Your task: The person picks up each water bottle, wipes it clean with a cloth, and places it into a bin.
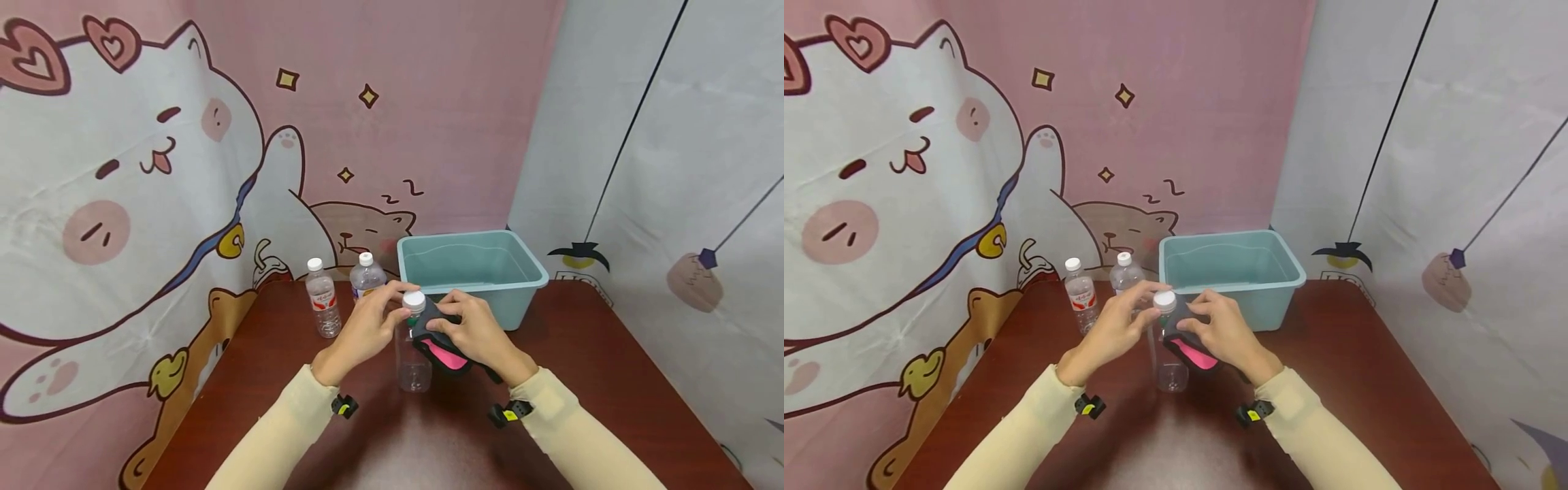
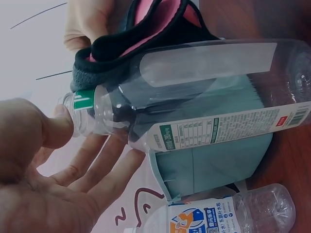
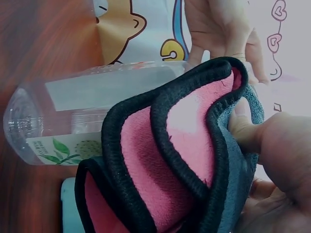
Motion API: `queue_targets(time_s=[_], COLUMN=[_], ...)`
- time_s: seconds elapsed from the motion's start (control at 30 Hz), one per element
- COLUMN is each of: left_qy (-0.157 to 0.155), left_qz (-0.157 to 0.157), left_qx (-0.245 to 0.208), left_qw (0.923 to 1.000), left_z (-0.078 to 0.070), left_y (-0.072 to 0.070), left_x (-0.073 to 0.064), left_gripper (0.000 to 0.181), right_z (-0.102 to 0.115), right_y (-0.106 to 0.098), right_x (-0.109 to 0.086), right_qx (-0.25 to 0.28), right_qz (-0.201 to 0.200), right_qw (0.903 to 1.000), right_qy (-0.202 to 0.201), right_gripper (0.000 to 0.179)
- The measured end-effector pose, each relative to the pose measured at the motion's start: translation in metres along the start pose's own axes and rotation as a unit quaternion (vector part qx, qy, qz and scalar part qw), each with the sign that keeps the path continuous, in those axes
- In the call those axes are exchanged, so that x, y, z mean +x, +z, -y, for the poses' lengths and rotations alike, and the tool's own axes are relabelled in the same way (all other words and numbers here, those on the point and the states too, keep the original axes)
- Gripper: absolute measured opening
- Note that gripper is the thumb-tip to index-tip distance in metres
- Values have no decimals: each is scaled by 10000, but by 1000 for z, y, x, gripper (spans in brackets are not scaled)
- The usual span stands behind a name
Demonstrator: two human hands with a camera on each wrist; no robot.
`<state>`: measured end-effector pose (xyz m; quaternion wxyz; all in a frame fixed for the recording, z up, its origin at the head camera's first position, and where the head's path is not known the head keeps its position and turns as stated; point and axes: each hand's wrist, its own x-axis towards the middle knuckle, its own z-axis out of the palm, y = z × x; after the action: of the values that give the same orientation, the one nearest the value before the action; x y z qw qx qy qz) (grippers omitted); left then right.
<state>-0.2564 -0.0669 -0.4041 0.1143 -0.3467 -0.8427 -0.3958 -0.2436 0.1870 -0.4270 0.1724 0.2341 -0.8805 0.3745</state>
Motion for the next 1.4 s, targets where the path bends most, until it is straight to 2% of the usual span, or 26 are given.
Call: queue_targets(time_s=[0.07,0.23,0.4,0.53,0.77,1.0,1.2,1.4], left_qy=[-1,-57,-123,-103,-50,98,126,46], left_qz=[58,229,346,283,177,75,-54,-92], left_qx=[-49,-180,-467,-615,-474,-354,-428,-349], left_qw=[10000,9996,9982,9977,9987,9993,9990,9993], left_z=[0,0,2,5,6,5,6,5], left_y=[-1,-5,-6,-3,0,3,3,3], left_x=[-1,-2,-3,-1,-3,-3,-1,-1], left_gripper=[45,48,54,58,59,60,57,56], right_z=[0,-1,-4,-8,-20,-45,-56,-64], right_y=[0,-1,-1,-1,2,19,31,43], right_x=[-1,-3,-5,-7,-18,-31,-36,-40], right_qx=[-18,-27,-50,-42,-202,-269,-352,-528], right_qz=[16,134,181,177,343,767,988,1233], right_qw=[10000,9999,9998,9997,9989,9965,9945,9907], right_qy=[15,-52,86,162,230,182,76,-232], right_gripper=[20,34,40,39,40,38,36,36])
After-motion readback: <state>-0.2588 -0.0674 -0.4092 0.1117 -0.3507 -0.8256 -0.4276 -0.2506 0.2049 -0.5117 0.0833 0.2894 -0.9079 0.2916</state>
